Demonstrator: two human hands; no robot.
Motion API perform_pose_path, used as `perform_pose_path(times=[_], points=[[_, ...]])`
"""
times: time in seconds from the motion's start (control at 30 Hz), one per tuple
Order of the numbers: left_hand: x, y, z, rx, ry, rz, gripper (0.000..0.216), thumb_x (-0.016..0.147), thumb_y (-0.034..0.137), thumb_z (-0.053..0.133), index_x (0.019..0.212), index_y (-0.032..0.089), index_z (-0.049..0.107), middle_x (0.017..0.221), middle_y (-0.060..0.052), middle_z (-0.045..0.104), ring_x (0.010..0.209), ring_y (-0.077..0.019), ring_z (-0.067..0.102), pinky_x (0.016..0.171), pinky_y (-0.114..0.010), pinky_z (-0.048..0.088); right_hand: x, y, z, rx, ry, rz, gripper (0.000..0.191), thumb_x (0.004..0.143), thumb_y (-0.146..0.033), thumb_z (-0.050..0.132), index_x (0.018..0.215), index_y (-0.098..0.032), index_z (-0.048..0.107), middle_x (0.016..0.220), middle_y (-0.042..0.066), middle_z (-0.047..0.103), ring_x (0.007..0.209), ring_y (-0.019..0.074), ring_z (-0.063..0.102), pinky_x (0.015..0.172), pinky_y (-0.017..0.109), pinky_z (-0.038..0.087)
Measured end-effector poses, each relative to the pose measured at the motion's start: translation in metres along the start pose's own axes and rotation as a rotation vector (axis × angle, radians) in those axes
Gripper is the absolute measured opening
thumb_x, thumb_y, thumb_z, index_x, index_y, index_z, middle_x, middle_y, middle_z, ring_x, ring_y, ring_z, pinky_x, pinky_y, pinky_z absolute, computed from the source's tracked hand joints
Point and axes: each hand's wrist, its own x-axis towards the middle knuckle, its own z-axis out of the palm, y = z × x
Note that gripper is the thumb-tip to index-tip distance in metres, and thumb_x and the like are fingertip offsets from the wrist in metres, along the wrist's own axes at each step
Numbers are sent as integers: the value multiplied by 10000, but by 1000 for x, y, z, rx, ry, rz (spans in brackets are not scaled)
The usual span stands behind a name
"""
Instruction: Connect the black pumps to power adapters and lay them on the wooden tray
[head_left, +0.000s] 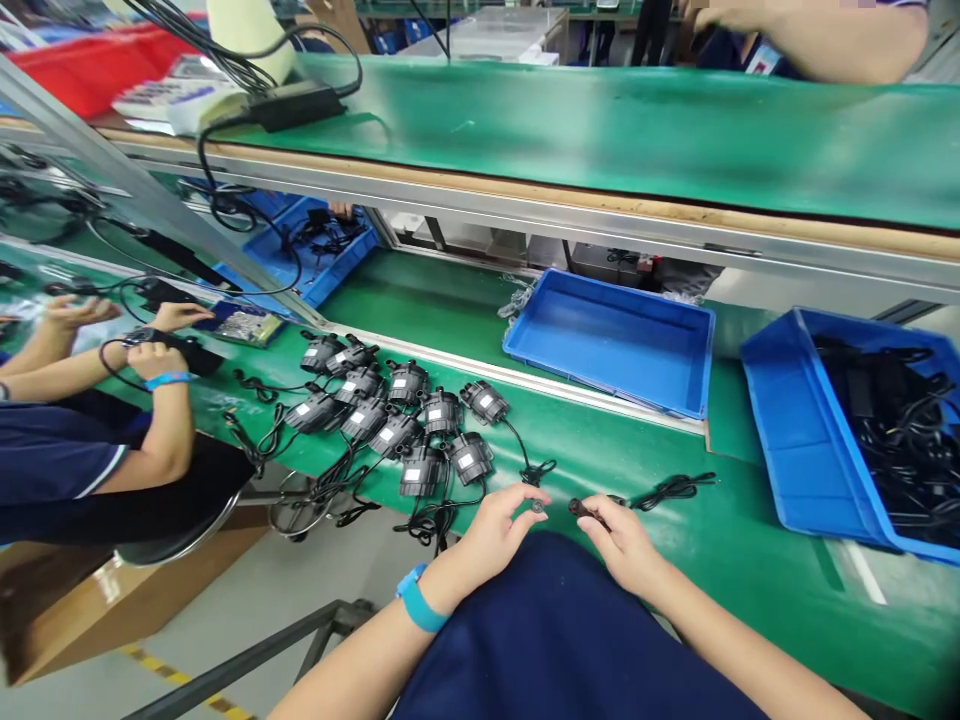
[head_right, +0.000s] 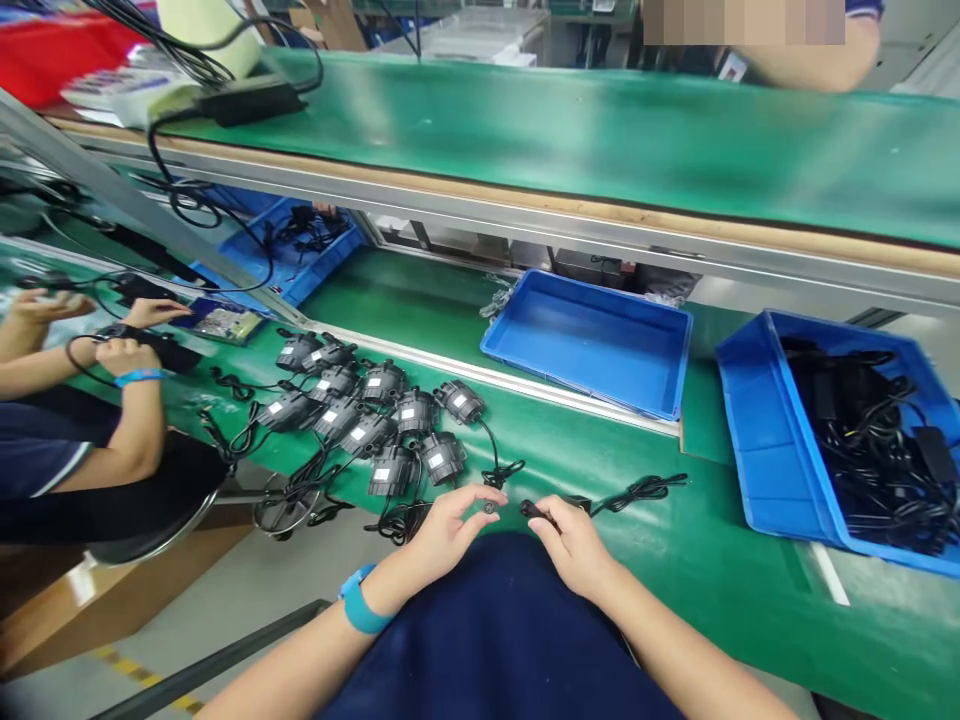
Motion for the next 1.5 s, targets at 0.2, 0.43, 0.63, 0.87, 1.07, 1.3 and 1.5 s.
perform_pose_path(times=[0.2, 0.43, 0.63, 0.87, 1.07, 1.3, 1.5], points=[[-1, 0, 3, 125, 19, 86, 128, 912, 214, 645, 1027, 230, 699, 1012, -25, 750, 957, -184, 658, 893, -336, 508, 0, -5, -3, 105, 17, -56, 166, 1001, -284, 555, 1076, -221, 690, 841, 26, 616, 734, 151, 575, 675, 288, 447], [0, -6, 5, 225, 14, 196, 151, 935, 243, 635, 1074, 225, 692, 1003, -27, 755, 931, -173, 668, 867, -339, 502, 1, -11, -5, 113, -26, -26, 225, 1018, -277, 510, 1103, -210, 707, 831, 40, 661, 743, 160, 584, 695, 307, 457], [5, -8, 3, 381, 21, 309, 193, 954, 303, 611, 1105, 214, 693, 917, -32, 733, 852, -162, 648, 794, -336, 484, -1, -3, -5, 57, 31, 3, 165, 981, -297, 581, 999, -194, 709, 816, 40, 657, 683, 152, 570, 643, 290, 461], [5, -9, 6, 596, -12, 398, 215, 963, 265, 586, 1139, 183, 679, 849, -42, 698, 804, -174, 598, 736, -346, 430, -7, 4, 2, -82, 49, -20, 140, 976, -286, 583, 957, -191, 684, 789, 37, 640, 684, 165, 574, 641, 299, 467], [6, -5, 9, 618, -93, 395, 215, 980, 276, 555, 1124, 159, 665, 865, -45, 710, 833, -185, 616, 745, -355, 411, -7, 6, 0, -169, 43, -140, 157, 999, -265, 550, 988, -172, 676, 801, 52, 663, 730, 181, 605, 682, 316, 492], [7, 1, 15, 551, -236, 334, 225, 1002, 292, 502, 1062, 165, 677, 810, -41, 687, 802, -183, 617, 769, -352, 422, -11, 6, -9, -115, -36, -154, 179, 1015, -276, 530, 986, -183, 680, 786, 43, 671, 730, 174, 614, 678, 310, 496], [10, 3, 17, 487, -224, 298, 188, 991, 243, 505, 1044, 175, 672, 866, -48, 703, 852, -192, 623, 809, -348, 447, -10, 7, -6, -98, -23, -91, 216, 1028, -296, 482, 1027, -186, 668, 837, 62, 686, 769, 183, 630, 711, 323, 506]])
